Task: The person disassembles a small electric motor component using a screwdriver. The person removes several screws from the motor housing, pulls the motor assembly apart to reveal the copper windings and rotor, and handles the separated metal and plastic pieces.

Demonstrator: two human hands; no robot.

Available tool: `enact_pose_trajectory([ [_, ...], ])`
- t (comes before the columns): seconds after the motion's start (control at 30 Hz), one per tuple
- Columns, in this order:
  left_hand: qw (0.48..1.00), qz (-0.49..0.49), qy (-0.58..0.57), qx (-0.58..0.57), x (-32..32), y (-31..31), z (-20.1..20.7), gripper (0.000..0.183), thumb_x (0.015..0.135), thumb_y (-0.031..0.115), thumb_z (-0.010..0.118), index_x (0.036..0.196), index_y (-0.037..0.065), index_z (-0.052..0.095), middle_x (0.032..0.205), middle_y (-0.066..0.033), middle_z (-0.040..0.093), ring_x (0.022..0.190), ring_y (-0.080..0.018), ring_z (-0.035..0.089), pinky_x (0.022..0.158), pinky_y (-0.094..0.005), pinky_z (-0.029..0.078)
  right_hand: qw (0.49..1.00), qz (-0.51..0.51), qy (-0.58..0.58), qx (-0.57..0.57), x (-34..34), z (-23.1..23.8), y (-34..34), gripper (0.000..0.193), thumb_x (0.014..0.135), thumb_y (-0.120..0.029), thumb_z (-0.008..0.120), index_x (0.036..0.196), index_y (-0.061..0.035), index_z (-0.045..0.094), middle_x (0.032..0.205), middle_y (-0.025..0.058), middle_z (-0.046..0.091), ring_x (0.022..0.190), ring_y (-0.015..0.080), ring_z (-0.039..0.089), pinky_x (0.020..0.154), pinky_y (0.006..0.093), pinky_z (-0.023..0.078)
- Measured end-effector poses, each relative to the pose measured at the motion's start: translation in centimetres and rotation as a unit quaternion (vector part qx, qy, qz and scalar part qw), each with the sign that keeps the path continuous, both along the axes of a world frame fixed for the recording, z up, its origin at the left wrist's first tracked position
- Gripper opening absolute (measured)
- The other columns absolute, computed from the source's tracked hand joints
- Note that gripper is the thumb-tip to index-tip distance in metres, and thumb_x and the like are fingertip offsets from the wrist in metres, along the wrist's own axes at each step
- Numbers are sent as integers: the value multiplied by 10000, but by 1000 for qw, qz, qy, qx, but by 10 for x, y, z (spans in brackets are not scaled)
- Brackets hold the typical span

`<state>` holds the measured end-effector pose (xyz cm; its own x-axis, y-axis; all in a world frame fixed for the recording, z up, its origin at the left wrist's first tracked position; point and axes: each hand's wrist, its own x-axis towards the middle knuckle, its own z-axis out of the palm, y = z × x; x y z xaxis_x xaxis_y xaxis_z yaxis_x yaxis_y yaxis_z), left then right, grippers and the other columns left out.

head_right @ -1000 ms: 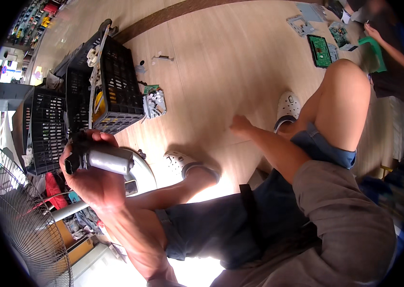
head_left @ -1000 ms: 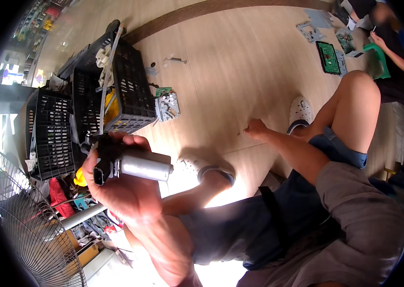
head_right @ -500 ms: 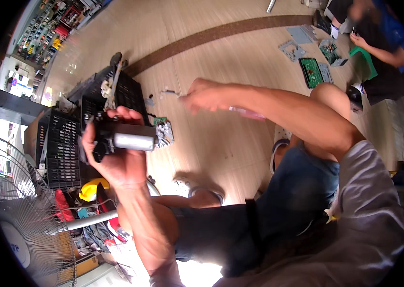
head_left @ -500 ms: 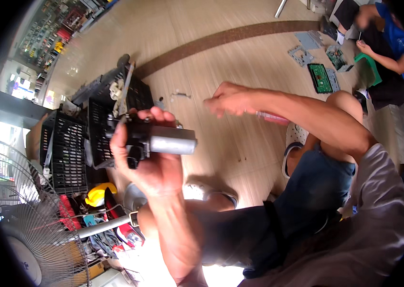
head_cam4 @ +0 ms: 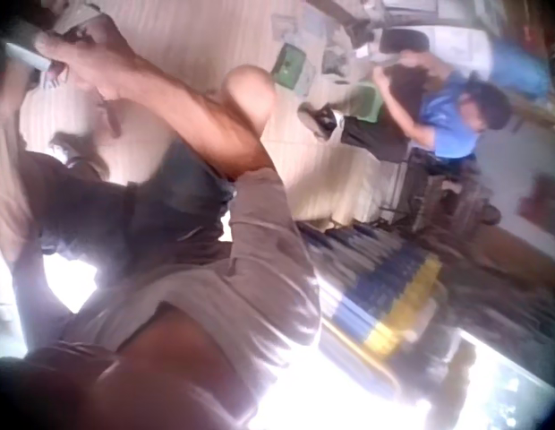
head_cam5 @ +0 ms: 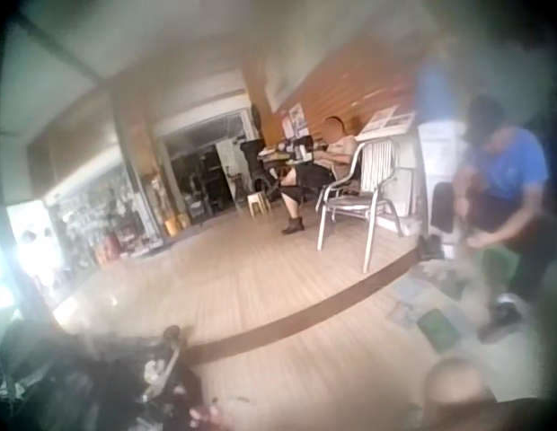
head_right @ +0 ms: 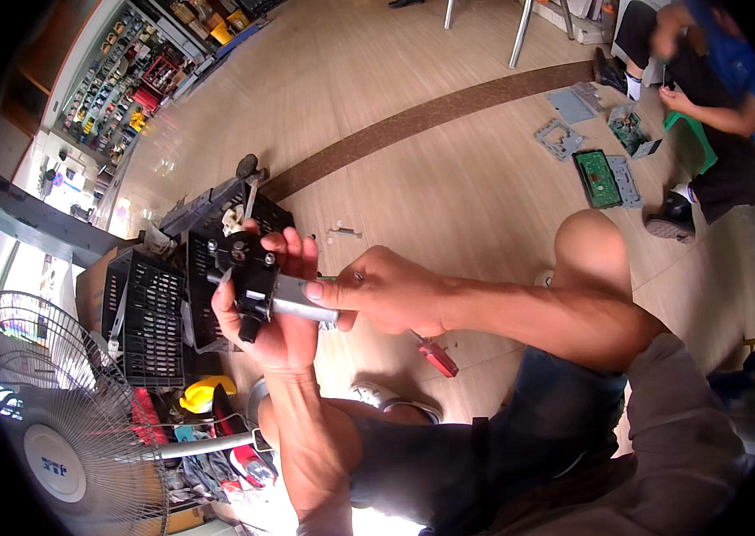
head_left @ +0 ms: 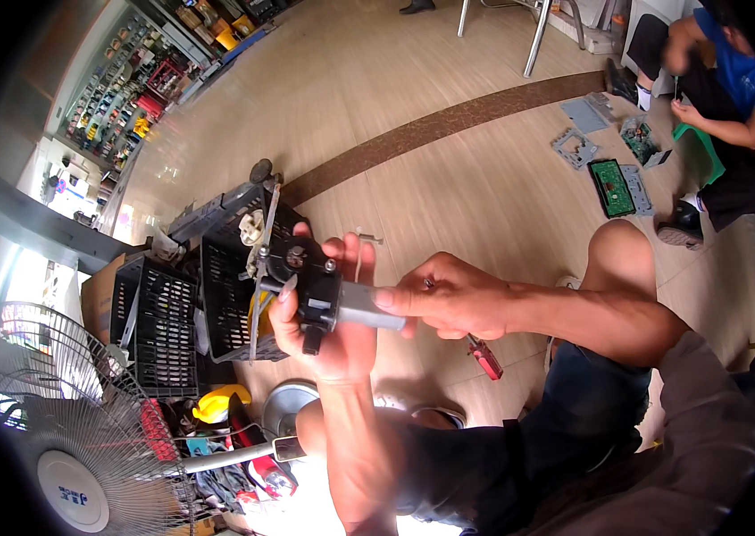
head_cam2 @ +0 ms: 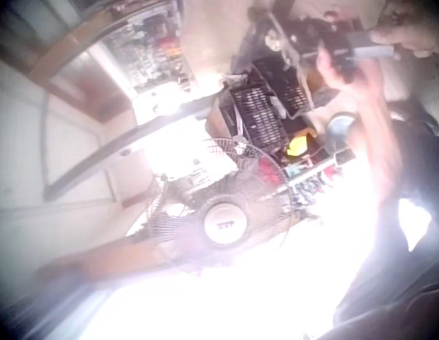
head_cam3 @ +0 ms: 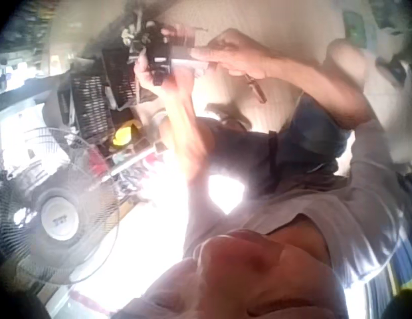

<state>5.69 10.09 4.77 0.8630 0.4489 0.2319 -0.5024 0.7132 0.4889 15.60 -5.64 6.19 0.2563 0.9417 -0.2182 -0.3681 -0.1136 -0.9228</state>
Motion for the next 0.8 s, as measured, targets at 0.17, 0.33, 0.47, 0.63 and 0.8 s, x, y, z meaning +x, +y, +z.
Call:
enact_pose_trajectory([
  [0.17, 998, -42, 26, 33, -1, 6, -1, 661, 935, 388, 616, 1495, 104, 407, 1221, -150, 627, 1229, -340, 564, 1153, -507, 336, 987, -95, -131, -5, 8, -4, 1, 535, 935, -482, 708, 913, 52, 689, 638, 48, 598, 423, 51, 401, 349, 255, 263],
  [0.33, 977, 18, 211, 18, -3, 4, 0, 414, 997, 425, 601, 1291, 134, 604, 1162, -98, 676, 1080, -232, 659, 886, -394, 574, 935, -176, -309, 8, 12, -6, -2, 405, 879, -360, 790, 878, 36, 706, 619, 55, 612, 517, 85, 538, 442, 273, 402],
  [0.47, 967, 68, 242, 35, -4, -3, -7, 381, 959, 450, 664, 1187, 147, 625, 1093, -64, 686, 973, -172, 684, 795, -347, 609, 899, -216, -378, 43, 8, -7, 2, 335, 836, -280, 827, 841, 33, 707, 623, 69, 627, 580, 102, 586, 534, 284, 466],
  [0.63, 960, 98, 257, 47, -11, -2, -9, 385, 935, 456, 694, 1163, 154, 626, 1030, -69, 701, 865, -151, 698, 668, -295, 611, 904, -171, -383, 79, 7, -12, 2, 368, 881, -328, 795, 867, 29, 705, 635, 53, 622, 565, 92, 556, 516, 280, 450],
  [0.8, 959, 128, 248, -40, -16, 2, -8, 315, 936, 461, 685, 1101, 199, 624, 956, -42, 708, 766, -131, 677, 539, -248, 512, 990, -104, -97, 15, 10, -13, 8, 478, 1043, -454, 543, 945, -1, 656, 686, 18, 567, 470, 46, 387, 404, 256, 287],
])
